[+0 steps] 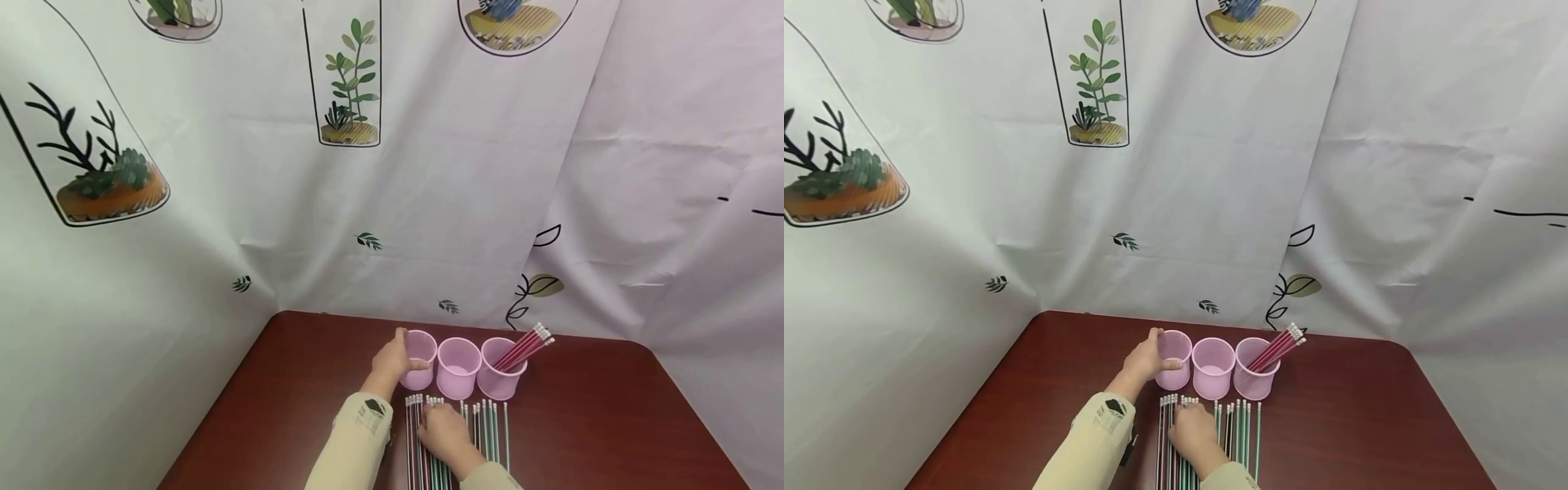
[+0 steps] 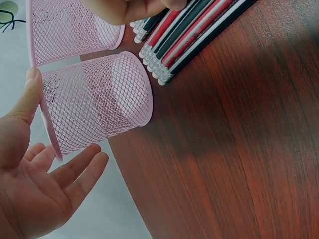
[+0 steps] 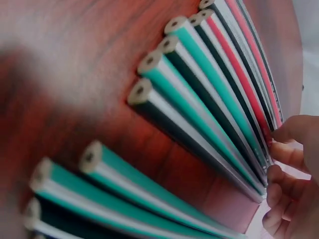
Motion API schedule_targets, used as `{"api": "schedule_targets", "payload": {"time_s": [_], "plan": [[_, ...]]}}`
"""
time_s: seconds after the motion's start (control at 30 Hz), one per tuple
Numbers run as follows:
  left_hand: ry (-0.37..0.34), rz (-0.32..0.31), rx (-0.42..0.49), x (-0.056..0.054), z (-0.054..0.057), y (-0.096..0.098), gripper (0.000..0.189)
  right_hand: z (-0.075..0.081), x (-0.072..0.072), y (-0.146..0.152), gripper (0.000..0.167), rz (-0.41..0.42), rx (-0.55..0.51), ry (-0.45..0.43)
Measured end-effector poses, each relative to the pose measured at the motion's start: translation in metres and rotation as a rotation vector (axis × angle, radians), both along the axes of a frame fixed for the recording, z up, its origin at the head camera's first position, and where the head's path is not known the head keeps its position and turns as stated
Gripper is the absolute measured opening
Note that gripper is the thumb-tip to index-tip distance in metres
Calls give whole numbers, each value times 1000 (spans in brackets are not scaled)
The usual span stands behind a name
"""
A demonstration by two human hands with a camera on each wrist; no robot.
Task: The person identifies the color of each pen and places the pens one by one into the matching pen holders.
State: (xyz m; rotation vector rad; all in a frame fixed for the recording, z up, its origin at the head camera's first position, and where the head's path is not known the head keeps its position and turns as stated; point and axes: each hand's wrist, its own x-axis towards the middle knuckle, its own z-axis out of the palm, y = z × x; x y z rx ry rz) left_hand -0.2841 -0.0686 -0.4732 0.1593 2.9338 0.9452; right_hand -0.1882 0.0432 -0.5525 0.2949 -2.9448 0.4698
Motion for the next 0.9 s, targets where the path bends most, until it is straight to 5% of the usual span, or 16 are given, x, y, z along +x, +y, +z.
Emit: {"api": "schedule_targets", "payload": {"time_s": [0.17, 0.57, 0.9], "plan": [[-7, -1, 11, 2, 1, 1, 92, 2, -1, -3, 29, -5, 105, -11], [-12, 7, 11, 1, 1, 0, 94, -4, 0, -6, 31, -97, 191, -43], [-13, 8, 9, 0, 1, 1, 93, -2, 3, 0, 25, -89, 90, 14]]}}
